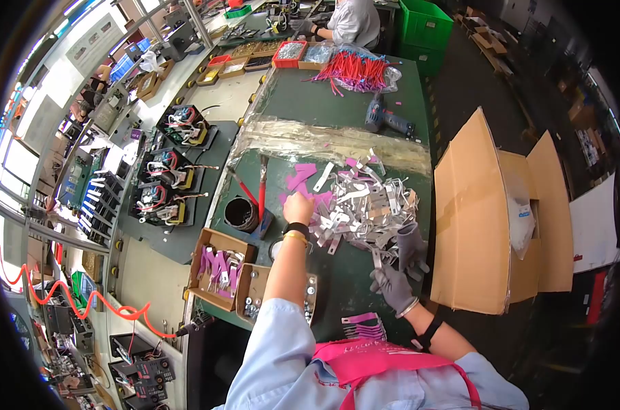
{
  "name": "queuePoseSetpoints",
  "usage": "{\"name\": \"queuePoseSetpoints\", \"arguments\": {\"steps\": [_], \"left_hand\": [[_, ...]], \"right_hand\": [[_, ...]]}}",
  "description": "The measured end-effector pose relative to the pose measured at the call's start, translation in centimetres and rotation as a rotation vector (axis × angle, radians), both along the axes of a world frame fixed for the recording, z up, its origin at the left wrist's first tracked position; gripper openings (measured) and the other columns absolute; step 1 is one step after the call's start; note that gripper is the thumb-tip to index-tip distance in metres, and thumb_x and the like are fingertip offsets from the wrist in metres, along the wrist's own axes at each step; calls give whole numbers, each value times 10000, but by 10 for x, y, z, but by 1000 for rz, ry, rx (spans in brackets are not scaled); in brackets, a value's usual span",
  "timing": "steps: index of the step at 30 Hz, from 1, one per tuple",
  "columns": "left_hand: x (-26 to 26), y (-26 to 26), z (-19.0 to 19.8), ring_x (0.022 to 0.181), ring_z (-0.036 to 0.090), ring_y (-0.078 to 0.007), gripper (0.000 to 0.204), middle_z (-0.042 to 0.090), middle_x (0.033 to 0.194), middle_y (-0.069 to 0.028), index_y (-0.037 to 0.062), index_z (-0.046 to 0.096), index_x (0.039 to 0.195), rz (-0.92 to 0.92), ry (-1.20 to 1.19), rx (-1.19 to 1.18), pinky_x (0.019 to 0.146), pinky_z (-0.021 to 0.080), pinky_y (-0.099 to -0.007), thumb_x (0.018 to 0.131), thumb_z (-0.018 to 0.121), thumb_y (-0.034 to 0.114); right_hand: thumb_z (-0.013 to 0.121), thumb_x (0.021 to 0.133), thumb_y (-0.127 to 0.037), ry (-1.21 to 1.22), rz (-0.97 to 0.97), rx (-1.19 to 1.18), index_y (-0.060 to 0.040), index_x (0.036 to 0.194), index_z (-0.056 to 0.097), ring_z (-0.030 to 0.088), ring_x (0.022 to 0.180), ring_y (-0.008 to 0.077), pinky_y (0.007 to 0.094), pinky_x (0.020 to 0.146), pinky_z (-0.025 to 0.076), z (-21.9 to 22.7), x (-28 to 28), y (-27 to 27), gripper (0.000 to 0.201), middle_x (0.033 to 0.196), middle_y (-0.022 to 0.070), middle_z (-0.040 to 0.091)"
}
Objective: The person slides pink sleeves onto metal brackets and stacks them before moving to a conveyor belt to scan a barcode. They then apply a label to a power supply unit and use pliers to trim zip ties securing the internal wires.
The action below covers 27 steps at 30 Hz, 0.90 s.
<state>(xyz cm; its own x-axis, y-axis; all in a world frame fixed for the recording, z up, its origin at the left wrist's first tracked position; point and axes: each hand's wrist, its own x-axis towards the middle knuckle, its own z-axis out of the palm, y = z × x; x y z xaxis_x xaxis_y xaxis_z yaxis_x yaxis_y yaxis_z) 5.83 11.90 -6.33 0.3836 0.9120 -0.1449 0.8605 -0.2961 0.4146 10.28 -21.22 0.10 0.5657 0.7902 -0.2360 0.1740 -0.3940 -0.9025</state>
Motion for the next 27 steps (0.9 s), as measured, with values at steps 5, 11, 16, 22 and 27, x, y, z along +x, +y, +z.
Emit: {"name": "queuePoseSetpoints", "arguments": {"steps": [5, 11, 16, 22, 27], "left_hand": [[22, -10, 11, 1024, 562, -277, 497, 573, 1072, -110, 99, 668, 976, 75, 298, 16, 810, 486, -392, 666, 736, 482], [10, -9, 13, 1028, 554, -286, 266, 588, 1061, -71, 175, 662, 927, 114, 111, 37, 801, 468, -438, 735, 694, 356], [-6, -2, 5, 700, 629, -294, 196, 660, 781, -45, 88, 597, 916, 128, -482, 102, 669, 481, -371, 764, 680, 180], [-29, -84, 83, 648, 582, -94, 227, 629, 770, -34, 12, 572, 955, 246, -1298, -893, 562, 408, -211, 774, 705, 48], [-52, -164, 138, 755, 605, -125, 55, 653, 867, -42, 75, 610, 896, 220, -1527, -1249, 708, 478, -258, 851, 617, 45]], "right_hand": [[559, 876, -153, -391, 62, 218, -19, 868, 636, 600, 624, 242, 331, 559, 452, 17, 1, -4, 154, 714, 117, 595], [576, 853, -93, -301, 21, 252, -14, 932, 654, 567, 617, 211, 309, 573, 440, 32, -1, -6, 136, 707, 96, 557], [580, 847, -76, -227, 9, 260, -28, 994, 658, 546, 604, 182, 282, 570, 433, 47, -2, -5, 174, 686, 86, 539], [536, 906, -147, -58, -71, 285, -9, 999, 650, 529, 573, 111, 252, 541, 427, 73, -2, -8, 202, 643, 54, 544], [505, 935, -181, -15, 15, 389, 1, 985, 649, 512, 548, 82, 232, 521, 419, 105, -11, -11, 238, 629, 37, 545]]}}
